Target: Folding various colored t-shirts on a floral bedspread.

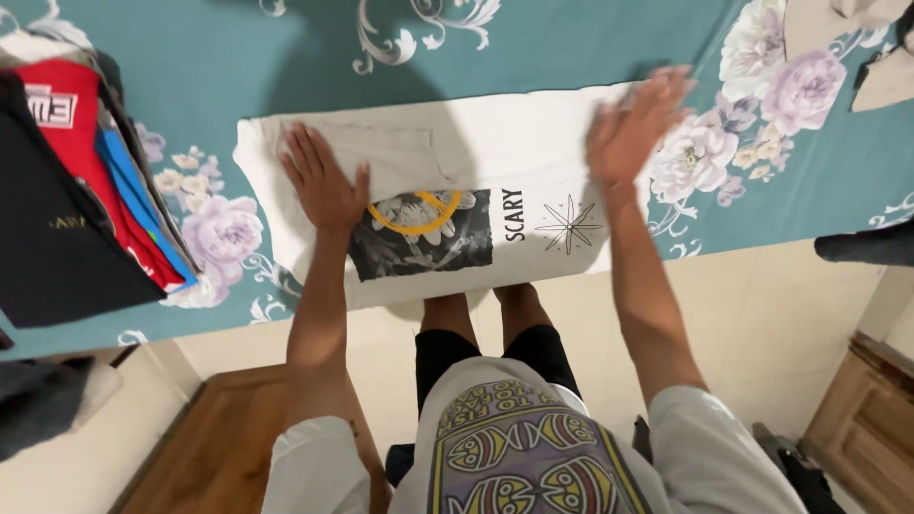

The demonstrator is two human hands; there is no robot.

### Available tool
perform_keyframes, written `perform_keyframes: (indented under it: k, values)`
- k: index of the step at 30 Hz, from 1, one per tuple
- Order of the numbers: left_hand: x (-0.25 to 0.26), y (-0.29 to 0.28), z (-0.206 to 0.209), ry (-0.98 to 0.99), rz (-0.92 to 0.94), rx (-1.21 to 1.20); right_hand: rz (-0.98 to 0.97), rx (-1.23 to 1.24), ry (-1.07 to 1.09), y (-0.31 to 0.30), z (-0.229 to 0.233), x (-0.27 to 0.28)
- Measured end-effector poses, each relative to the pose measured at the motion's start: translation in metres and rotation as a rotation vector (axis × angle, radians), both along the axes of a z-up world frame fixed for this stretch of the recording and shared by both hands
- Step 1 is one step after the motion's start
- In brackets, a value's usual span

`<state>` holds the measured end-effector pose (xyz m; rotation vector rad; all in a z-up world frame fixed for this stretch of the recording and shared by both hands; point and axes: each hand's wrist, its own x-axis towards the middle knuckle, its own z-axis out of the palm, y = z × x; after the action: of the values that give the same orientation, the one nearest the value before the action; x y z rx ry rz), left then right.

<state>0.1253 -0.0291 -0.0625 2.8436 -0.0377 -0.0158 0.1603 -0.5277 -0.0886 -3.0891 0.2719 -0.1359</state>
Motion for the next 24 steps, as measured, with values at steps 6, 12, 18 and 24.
perform_keyframes:
  k: [6,12,18,24]
  values:
    - [-0.002,-0.005,0.009,0.015,0.014,-0.005,0.349,0.205,0.457,0.070,0.061,-0.032]
    - [-0.041,-0.003,-0.019,0.043,0.351,0.220,0.035,0.147,0.117,-0.059,0.052,-0.105]
    - [-0.199,-0.001,-0.045,-0.326,0.825,-0.275,-0.118,0.574,-0.148,-0.069,0.054,-0.230]
    - [-0.275,0.004,-0.026,-0.290,0.925,-0.637,-0.367,0.852,-0.097,-0.048,0.033,-0.278]
